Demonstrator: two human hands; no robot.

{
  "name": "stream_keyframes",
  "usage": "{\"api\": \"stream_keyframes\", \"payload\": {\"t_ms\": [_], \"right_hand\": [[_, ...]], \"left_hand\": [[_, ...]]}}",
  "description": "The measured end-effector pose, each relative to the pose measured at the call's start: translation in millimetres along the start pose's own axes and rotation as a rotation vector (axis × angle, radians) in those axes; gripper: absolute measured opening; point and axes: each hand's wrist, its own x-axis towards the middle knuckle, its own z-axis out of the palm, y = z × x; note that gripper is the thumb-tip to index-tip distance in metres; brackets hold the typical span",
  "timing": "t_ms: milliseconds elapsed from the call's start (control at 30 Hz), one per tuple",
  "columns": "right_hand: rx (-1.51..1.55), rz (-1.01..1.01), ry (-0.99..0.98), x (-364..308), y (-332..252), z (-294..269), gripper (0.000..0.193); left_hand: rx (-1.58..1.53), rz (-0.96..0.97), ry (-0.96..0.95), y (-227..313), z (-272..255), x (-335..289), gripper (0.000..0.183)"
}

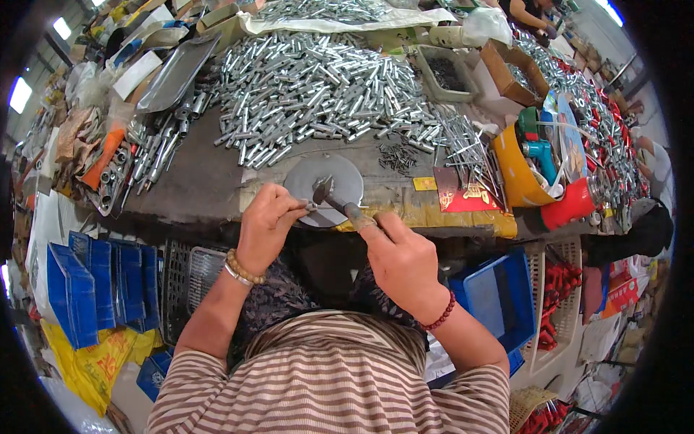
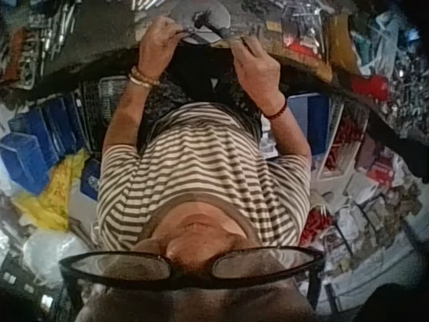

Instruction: The person assembles metal parts by inserting pins into metal sleeves over an anvil base, hammering them into place, and placing the finished pieces into a metal tray.

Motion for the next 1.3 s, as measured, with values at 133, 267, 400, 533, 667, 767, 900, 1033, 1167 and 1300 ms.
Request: {"api": "stream_keyframes", "payload": {"t_ms": [133, 267, 400, 533, 667, 767, 900, 1033, 1167, 1300], "right_hand": [[0.092, -0.004, 0.208, -1, -7, -3, 0.037], [-0.077, -0.062, 0.041, -3, -7, 5, 0.039], [0.016, -0.006, -0.053, 3, -8, -1, 0.045], [0.245, 0.166, -0.022, 19, 0, -8, 0.039], [0.412, 0.245, -0.095, 40, 35, 5, 0.041], [0.243, 0.146, -0.118, 48, 49, 14, 0.036], [-0.077, -0.077, -0.031, 52, 33, 14, 0.026], [-0.004, -0.046, -0.135, 43, 27, 26, 0.018], [-0.011, -0.079, -0.171, 46, 35, 31, 0.018], [0.026, -0.091, -0.208, 48, 35, 31, 0.018]], "left_hand": [[-0.017, -0.011, 0.011, 2, 1, 0, 0.015], [0.020, 0.031, -0.002, -4, 2, 2, 0.017], [-0.007, 0.025, -0.012, 1, -3, 3, 0.019], [-0.031, -0.041, -0.068, 6, -5, 2, 0.019], [0.039, -0.022, -0.065, 13, -7, 8, 0.031], [0.155, 0.049, -0.127, 9, -8, 7, 0.037], [0.172, 0.083, -0.113, 6, -7, 6, 0.039], [0.182, 0.091, -0.117, 9, -8, 6, 0.038], [0.183, 0.104, -0.113, 8, -8, 7, 0.036], [0.189, 0.110, -0.124, 6, -9, 7, 0.036]]}}
